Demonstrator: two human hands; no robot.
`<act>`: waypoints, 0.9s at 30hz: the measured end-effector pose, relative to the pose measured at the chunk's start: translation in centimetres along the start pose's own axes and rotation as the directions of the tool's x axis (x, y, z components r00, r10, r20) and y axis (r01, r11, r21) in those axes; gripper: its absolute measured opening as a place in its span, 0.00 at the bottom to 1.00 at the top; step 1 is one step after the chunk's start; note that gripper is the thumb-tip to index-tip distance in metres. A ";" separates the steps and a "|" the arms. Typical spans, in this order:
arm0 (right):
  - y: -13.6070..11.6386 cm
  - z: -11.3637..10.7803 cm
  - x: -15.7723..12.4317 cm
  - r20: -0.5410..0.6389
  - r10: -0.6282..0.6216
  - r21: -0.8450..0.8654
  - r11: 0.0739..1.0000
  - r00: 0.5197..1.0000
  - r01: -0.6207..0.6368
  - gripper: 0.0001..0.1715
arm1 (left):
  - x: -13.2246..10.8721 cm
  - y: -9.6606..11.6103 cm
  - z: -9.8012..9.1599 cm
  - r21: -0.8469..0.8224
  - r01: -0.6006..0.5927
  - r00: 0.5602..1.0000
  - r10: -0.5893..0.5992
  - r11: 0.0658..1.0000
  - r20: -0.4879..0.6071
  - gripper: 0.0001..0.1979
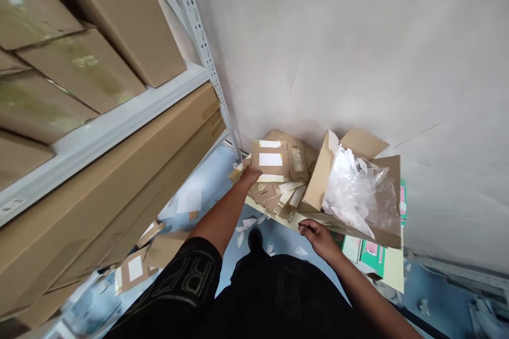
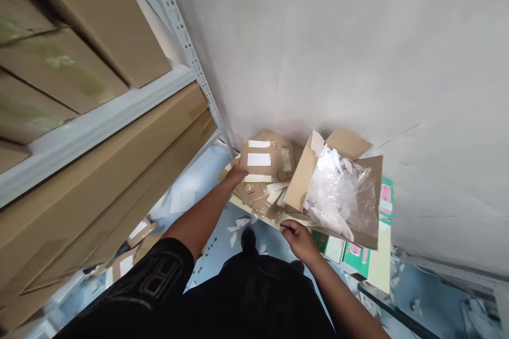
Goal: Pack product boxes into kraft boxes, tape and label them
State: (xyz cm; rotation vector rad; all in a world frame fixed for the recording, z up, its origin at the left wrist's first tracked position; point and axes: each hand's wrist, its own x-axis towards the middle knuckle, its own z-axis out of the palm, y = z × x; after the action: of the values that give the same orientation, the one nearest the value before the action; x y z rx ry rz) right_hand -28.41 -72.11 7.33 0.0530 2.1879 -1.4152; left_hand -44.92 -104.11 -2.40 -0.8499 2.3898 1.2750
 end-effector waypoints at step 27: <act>-2.2 2.9 -2.3 -0.049 -0.028 -0.060 0.998 0.998 0.025 0.19 | -10.5 0.2 -13.2 -0.789 -0.437 0.879 0.392 0.432 -0.272 0.23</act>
State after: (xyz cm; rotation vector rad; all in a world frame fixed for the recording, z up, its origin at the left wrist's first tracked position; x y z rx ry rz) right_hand -25.96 -75.04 9.30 0.0389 2.2778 -1.3759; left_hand -36.74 -111.16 10.53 -0.4440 1.9724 2.7646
